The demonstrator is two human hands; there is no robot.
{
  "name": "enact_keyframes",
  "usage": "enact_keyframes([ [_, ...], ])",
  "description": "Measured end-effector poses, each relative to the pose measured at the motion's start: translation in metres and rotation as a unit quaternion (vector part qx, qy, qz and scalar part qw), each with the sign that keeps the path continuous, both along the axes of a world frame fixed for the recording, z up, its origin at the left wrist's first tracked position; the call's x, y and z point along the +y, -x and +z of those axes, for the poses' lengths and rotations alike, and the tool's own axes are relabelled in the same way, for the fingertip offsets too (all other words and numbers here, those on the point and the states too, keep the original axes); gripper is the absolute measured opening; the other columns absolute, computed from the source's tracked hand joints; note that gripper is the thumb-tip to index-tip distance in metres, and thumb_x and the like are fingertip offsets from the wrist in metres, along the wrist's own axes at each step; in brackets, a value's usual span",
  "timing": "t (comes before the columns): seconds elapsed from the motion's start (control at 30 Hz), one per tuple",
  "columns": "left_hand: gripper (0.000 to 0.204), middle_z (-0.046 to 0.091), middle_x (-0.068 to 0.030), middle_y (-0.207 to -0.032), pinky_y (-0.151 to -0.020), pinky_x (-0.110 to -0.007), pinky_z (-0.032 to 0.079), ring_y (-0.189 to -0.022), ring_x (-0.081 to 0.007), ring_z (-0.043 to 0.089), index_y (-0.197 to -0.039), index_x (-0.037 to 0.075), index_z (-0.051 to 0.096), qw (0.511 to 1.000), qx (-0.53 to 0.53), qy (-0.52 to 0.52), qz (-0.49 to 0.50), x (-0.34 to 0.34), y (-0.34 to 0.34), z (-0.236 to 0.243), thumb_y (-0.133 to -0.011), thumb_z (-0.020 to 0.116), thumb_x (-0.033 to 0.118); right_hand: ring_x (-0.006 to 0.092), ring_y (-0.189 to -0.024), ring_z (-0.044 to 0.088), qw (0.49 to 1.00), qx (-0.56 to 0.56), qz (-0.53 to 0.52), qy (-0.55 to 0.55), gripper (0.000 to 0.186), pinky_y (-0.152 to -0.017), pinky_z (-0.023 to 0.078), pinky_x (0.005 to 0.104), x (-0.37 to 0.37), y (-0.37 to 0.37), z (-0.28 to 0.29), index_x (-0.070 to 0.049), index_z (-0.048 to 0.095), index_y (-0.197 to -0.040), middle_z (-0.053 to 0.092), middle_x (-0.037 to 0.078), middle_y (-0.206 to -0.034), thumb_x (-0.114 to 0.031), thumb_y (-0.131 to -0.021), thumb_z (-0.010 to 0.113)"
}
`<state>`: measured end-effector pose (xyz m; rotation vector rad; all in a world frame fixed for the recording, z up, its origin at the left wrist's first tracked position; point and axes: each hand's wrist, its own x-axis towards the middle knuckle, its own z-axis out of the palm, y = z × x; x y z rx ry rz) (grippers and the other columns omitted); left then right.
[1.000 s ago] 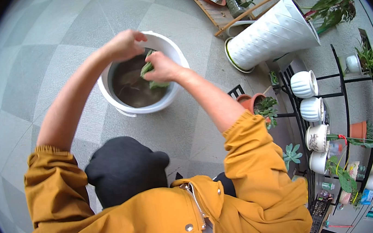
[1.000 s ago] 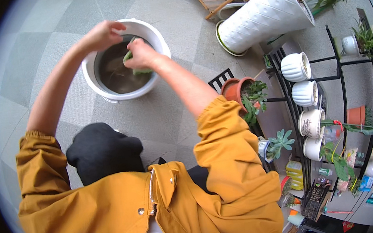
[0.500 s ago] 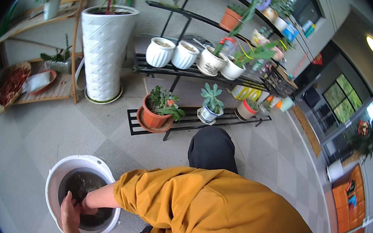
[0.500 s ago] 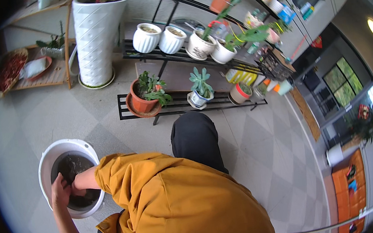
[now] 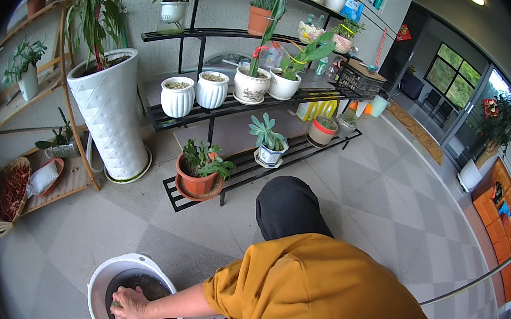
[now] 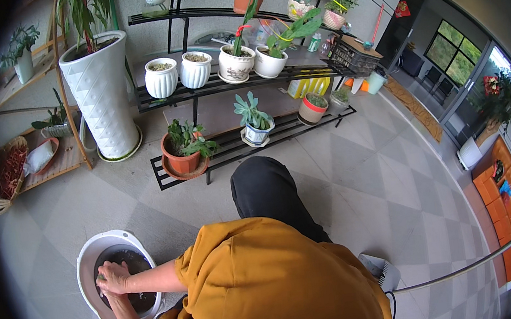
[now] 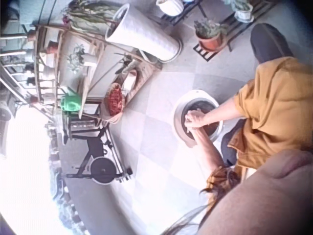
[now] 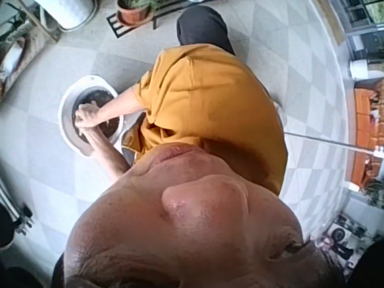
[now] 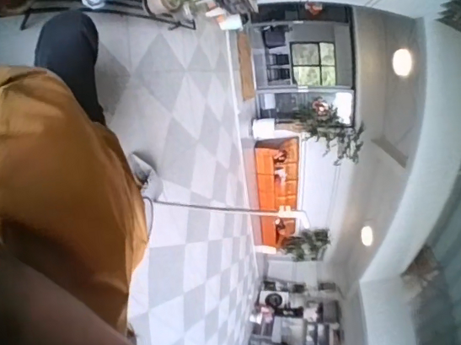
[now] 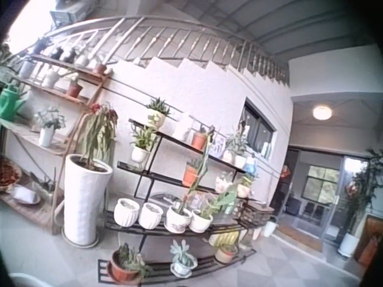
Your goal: The person wipes the exterior of several potted plants and a metal plant stand with a green cloth. They dip the cloth into a white bucket of water, wring it out, and continue wiping the pots and stand. The person also empties soil from a small pot into the bucket and wipes the pot's interior.
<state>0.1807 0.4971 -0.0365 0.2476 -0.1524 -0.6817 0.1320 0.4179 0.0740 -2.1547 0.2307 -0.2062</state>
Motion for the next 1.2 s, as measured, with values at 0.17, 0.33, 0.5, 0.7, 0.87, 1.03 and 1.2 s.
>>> enact_keyframes([
  [0.17,0.037,0.057,-0.0098,-0.108,-0.084,-0.039,0.046,-0.098,-0.0269,0.055,-0.107,0.008,0.055,0.917,0.274,-0.281,0.068,0.008,0.017,0.018,-0.077,0.044,0.027,0.0329,-0.092,0.057,0.963,0.09,0.151,0.206,0.03,-0.079,0.047,0.0428,-0.03,-0.037,-0.038,-0.001,0.062,-0.086,0.059,0.019,-0.093,-0.029,-0.086,0.052],
  [0.33,0.04,0.053,-0.0086,-0.116,-0.094,-0.057,0.026,-0.113,-0.0299,0.044,-0.11,0.013,0.053,0.762,0.338,-0.515,0.199,0.008,0.027,0.051,-0.076,0.048,0.034,0.0293,-0.092,0.056,0.783,0.012,0.352,0.512,0.032,-0.079,0.045,0.0391,-0.027,-0.006,-0.043,-0.005,0.063,-0.1,0.059,0.015,-0.1,-0.028,-0.08,0.055],
  [0.5,0.045,0.05,-0.0084,-0.121,-0.096,-0.062,0.012,-0.119,-0.0315,0.038,-0.107,0.015,0.054,0.786,0.324,-0.51,0.133,0.017,0.02,0.025,-0.073,0.052,0.045,0.0292,-0.084,0.063,0.87,0.23,0.397,0.18,0.026,-0.074,0.048,0.039,-0.026,-0.014,-0.023,-0.004,0.067,-0.095,0.065,0.017,-0.091,-0.022,-0.079,0.056],
  [0.7,0.083,0.032,-0.011,-0.144,-0.101,-0.064,0.005,-0.132,-0.0372,0.025,-0.139,0.015,0.035,0.899,0.179,-0.398,0.045,0.017,0.021,0.028,-0.077,0.026,0.07,0.0165,-0.071,0.057,0.958,0.041,0.255,-0.122,0.018,-0.064,0.046,0.0323,-0.036,-0.025,0.009,0.002,0.059,-0.082,0.062,0.011,-0.072,-0.015,-0.085,0.054],
  [0.87,0.057,0.052,-0.0103,-0.121,-0.092,-0.053,0.039,-0.113,-0.0302,0.048,-0.12,0.016,0.053,0.961,0.217,-0.164,0.043,-0.002,0.042,0.079,-0.084,0.036,0.056,0.021,-0.073,0.057,0.955,-0.127,0.178,-0.2,0.015,-0.066,0.045,0.0317,-0.025,-0.02,0.032,0.001,0.056,-0.088,0.06,0.014,-0.08,-0.013,-0.089,0.052],
  [1.03,0.047,0.057,-0.01,-0.109,-0.089,-0.041,0.046,-0.101,-0.0278,0.056,-0.111,0.007,0.054,0.968,0.192,-0.072,0.142,-0.014,0.04,0.101,-0.088,0.039,0.046,0.0356,-0.088,0.05,0.963,-0.123,0.205,0.126,0.012,-0.077,0.042,0.0474,-0.024,-0.001,0.011,-0.005,0.05,-0.09,0.051,0.016,-0.092,-0.015,-0.085,0.05],
  [1.2,0.037,0.058,-0.0053,-0.103,-0.074,-0.037,0.051,-0.094,-0.0216,0.057,-0.103,0.015,0.055,0.974,0.143,-0.177,0.024,-0.013,0.052,0.12,-0.088,0.05,0.048,0.0363,-0.094,0.052,0.975,-0.027,0.213,0.058,0.018,-0.081,0.043,0.0456,-0.046,-0.009,0.006,-0.002,0.045,-0.1,0.05,0.019,-0.1,-0.012,-0.085,0.047],
])
